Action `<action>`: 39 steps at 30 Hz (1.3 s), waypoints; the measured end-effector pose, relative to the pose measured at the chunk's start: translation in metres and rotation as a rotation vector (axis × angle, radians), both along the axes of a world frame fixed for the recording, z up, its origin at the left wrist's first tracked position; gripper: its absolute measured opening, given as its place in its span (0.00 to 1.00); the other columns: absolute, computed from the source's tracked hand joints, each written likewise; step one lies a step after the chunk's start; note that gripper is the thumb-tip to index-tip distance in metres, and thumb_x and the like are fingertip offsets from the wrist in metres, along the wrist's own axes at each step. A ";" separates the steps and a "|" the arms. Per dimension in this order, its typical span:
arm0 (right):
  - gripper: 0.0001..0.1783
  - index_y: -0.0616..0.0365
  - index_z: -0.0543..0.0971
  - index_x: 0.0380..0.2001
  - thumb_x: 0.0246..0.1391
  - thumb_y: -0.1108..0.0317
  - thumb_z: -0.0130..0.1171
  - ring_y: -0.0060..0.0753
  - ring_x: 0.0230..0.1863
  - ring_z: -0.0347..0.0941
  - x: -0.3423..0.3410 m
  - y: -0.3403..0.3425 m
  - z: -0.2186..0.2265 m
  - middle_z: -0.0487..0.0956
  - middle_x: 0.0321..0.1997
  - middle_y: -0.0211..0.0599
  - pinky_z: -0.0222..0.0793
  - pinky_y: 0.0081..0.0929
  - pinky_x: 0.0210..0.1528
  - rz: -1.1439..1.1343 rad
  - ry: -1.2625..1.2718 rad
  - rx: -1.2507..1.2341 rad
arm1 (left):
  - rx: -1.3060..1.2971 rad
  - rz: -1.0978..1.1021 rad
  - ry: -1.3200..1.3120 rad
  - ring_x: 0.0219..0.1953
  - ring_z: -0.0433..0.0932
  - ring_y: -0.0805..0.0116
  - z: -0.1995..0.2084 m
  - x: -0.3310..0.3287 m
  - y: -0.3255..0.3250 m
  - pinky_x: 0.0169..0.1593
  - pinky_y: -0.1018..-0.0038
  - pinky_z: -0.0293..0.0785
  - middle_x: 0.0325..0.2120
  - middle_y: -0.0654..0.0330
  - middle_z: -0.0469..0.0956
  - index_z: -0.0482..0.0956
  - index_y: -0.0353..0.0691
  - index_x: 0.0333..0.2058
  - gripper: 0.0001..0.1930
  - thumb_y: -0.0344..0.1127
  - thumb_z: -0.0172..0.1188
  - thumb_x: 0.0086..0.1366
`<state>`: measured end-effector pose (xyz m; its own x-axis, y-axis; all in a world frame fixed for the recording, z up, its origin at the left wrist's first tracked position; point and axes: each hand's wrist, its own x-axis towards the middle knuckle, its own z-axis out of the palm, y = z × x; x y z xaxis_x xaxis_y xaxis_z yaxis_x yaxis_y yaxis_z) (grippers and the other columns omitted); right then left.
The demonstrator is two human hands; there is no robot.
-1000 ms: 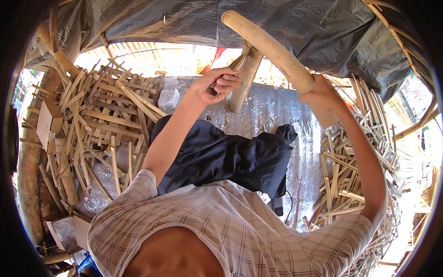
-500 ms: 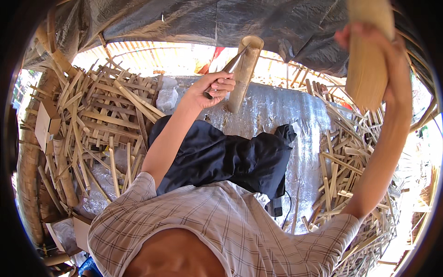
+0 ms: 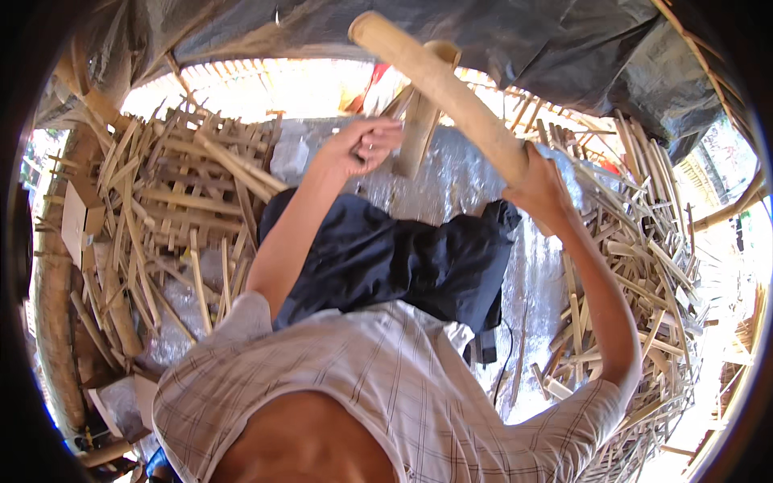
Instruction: The person uses a chisel to carve and shape a piece of bamboo, occasionally striking the tool with a wooden mallet.
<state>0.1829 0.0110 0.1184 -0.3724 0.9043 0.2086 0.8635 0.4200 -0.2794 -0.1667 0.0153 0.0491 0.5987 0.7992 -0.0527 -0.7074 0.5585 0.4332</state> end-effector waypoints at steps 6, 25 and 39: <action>0.38 0.71 0.77 0.50 0.31 0.67 0.73 0.43 0.43 0.80 -0.005 -0.002 0.029 0.83 0.43 0.51 0.73 0.32 0.50 0.025 0.333 -0.215 | -0.074 0.058 -0.046 0.13 0.57 0.88 -0.001 0.009 0.001 0.12 0.88 0.53 0.19 0.70 0.61 0.63 0.40 0.27 0.13 0.27 0.52 0.73; 0.34 0.68 0.76 0.52 0.38 0.66 0.71 0.46 0.44 0.82 -0.034 0.002 0.059 0.83 0.42 0.51 0.77 0.36 0.50 -0.033 0.230 -0.048 | -0.066 0.069 -0.038 0.12 0.58 0.90 -0.007 -0.004 -0.006 0.11 0.89 0.53 0.20 0.71 0.60 0.65 0.38 0.30 0.10 0.27 0.53 0.73; 0.38 0.68 0.76 0.53 0.32 0.69 0.74 0.31 0.45 0.79 -0.040 -0.017 0.098 0.83 0.45 0.43 0.75 0.31 0.48 0.111 0.718 -0.256 | -0.160 0.101 -0.051 0.11 0.57 0.88 -0.011 0.001 0.000 0.11 0.87 0.52 0.18 0.72 0.59 0.65 0.37 0.31 0.09 0.27 0.51 0.74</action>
